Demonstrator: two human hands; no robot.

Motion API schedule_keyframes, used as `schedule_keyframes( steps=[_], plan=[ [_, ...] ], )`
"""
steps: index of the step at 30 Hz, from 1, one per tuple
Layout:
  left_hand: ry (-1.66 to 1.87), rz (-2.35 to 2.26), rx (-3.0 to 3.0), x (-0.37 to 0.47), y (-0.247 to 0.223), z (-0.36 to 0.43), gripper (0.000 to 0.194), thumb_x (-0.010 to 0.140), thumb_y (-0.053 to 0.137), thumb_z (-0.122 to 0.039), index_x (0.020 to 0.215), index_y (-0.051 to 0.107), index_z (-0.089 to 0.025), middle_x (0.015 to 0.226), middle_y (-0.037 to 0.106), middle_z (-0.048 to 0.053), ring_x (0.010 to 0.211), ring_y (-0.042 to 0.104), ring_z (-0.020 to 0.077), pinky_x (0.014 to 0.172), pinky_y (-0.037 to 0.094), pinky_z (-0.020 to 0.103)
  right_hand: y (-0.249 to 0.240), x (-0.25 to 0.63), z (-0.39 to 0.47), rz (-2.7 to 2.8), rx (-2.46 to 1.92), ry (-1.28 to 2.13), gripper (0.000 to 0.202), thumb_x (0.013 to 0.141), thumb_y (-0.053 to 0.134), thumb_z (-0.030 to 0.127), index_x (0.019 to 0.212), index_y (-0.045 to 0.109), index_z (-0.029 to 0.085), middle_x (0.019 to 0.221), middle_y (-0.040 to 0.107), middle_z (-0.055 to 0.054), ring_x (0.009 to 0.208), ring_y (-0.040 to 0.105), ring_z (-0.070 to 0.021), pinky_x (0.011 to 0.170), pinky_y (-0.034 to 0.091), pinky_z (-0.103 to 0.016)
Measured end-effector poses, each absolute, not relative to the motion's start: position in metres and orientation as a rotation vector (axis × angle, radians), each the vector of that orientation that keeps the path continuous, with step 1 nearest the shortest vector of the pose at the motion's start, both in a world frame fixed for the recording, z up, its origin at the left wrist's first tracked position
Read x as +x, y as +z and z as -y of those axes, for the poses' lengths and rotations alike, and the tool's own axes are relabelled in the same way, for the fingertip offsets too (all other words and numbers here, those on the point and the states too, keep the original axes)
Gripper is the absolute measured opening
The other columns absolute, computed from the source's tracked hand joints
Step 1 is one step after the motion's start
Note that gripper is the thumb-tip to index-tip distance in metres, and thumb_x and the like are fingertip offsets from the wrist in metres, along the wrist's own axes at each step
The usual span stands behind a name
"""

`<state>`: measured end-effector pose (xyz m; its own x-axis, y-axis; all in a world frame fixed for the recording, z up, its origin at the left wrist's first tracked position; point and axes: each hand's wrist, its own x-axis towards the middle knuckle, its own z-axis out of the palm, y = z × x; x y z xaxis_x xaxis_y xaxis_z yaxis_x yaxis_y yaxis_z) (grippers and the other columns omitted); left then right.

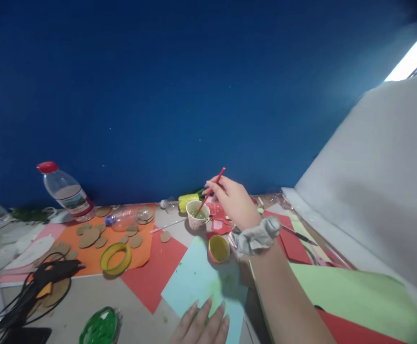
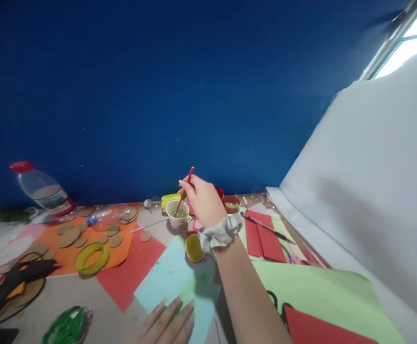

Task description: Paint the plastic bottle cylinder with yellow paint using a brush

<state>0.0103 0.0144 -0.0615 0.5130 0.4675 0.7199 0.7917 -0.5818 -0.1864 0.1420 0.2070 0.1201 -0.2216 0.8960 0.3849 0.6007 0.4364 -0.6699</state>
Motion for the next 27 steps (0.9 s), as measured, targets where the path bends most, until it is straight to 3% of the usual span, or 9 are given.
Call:
schedule_keyframes(
  steps=[3, 8, 11, 16, 18, 22, 25, 27],
  plan=[
    [-0.746, 0.978, -2.314, 0.005, -0.054, -0.014, 0.034, 0.097, 0.036, -0.020, 0.109, 0.067, -0.026, 0.120, 0.069, -0.008, 0.113, 0.059, 0.0142, 0.119, 0.013, 0.036, 0.125, 0.139, -0.202, 1.933, -1.268, 0.462, 0.022, 0.094, 0.044, 0.034, 0.090, 0.060, 0.021, 0.080, 0.072, -0.003, 0.066, 0.064, -0.0156, 0.067, 0.044, -0.028],
    [-0.390, 0.976, -2.608, -0.003, -0.035, -0.011, 0.038, 0.097, 0.037, -0.025, 0.131, 0.053, -0.018, 0.135, 0.059, 0.000, 0.119, 0.056, 0.0189, 0.105, 0.036, 0.030, 0.129, 0.135, -0.193, 2.000, -1.243, 0.461, 0.021, 0.096, 0.043, 0.035, 0.094, 0.059, 0.021, 0.083, 0.071, 0.000, 0.066, 0.064, -0.0123, 0.069, 0.047, -0.027],
    [-0.136, 1.079, -2.881, -0.005, -0.022, -0.009, 0.049, 0.098, 0.035, -0.029, 0.144, 0.036, -0.013, 0.147, 0.043, 0.007, 0.132, 0.045, 0.0239, 0.104, 0.038, 0.036, 0.129, 0.136, -0.198, 2.015, -1.319, 0.433, 0.023, 0.096, 0.044, 0.034, 0.098, 0.061, 0.017, 0.086, 0.069, -0.002, 0.072, 0.064, -0.0139, 0.076, 0.050, -0.033],
    [-0.055, 1.214, -3.156, -0.007, -0.007, -0.005, 0.093, 0.083, 0.044, -0.068, 0.148, 0.021, -0.005, 0.154, 0.023, 0.016, 0.140, 0.029, 0.0362, 0.112, 0.029, 0.050, 0.140, 0.138, -0.217, 2.076, -1.485, 0.409, 0.031, 0.091, 0.057, 0.034, 0.117, 0.057, 0.016, 0.117, 0.061, -0.008, 0.098, 0.063, -0.0204, 0.082, 0.054, -0.042],
    [-0.116, 1.173, -3.151, -0.008, -0.006, -0.006, 0.085, 0.087, 0.043, -0.063, 0.146, 0.026, -0.004, 0.152, 0.028, 0.017, 0.139, 0.032, 0.0356, 0.111, 0.031, 0.050, 0.147, 0.136, -0.218, 2.108, -1.538, 0.376, 0.032, 0.091, 0.057, 0.033, 0.119, 0.056, 0.017, 0.120, 0.060, -0.009, 0.101, 0.062, -0.0213, 0.084, 0.053, -0.043],
    [-0.324, 1.147, -3.069, -0.010, -0.008, -0.011, 0.046, 0.099, 0.037, -0.029, 0.142, 0.040, -0.013, 0.144, 0.046, 0.009, 0.131, 0.047, 0.0256, 0.107, 0.038, 0.039, 0.152, 0.129, -0.200, 2.166, -1.606, 0.331, 0.033, 0.091, 0.057, 0.033, 0.119, 0.056, 0.017, 0.119, 0.060, -0.009, 0.100, 0.062, -0.0212, 0.083, 0.054, -0.042],
    [-0.417, 1.140, -2.989, -0.009, -0.012, -0.017, 0.038, 0.099, 0.037, -0.024, 0.135, 0.050, -0.020, 0.137, 0.055, 0.002, 0.122, 0.056, 0.0196, 0.100, 0.043, 0.030, 0.145, 0.129, -0.184, 2.156, -1.654, 0.304, 0.031, 0.091, 0.057, 0.033, 0.117, 0.057, 0.016, 0.117, 0.061, -0.008, 0.098, 0.063, -0.0205, 0.082, 0.054, -0.041],
    [-0.438, 1.190, -2.919, -0.006, -0.016, -0.019, 0.036, 0.100, 0.037, -0.024, 0.132, 0.053, -0.021, 0.134, 0.057, 0.002, 0.119, 0.059, 0.0185, 0.097, 0.045, 0.028, 0.138, 0.130, -0.178, 2.111, -1.701, 0.285, 0.030, 0.091, 0.056, 0.034, 0.115, 0.058, 0.017, 0.114, 0.062, -0.008, 0.096, 0.063, -0.0196, 0.081, 0.054, -0.040]
  ],
)
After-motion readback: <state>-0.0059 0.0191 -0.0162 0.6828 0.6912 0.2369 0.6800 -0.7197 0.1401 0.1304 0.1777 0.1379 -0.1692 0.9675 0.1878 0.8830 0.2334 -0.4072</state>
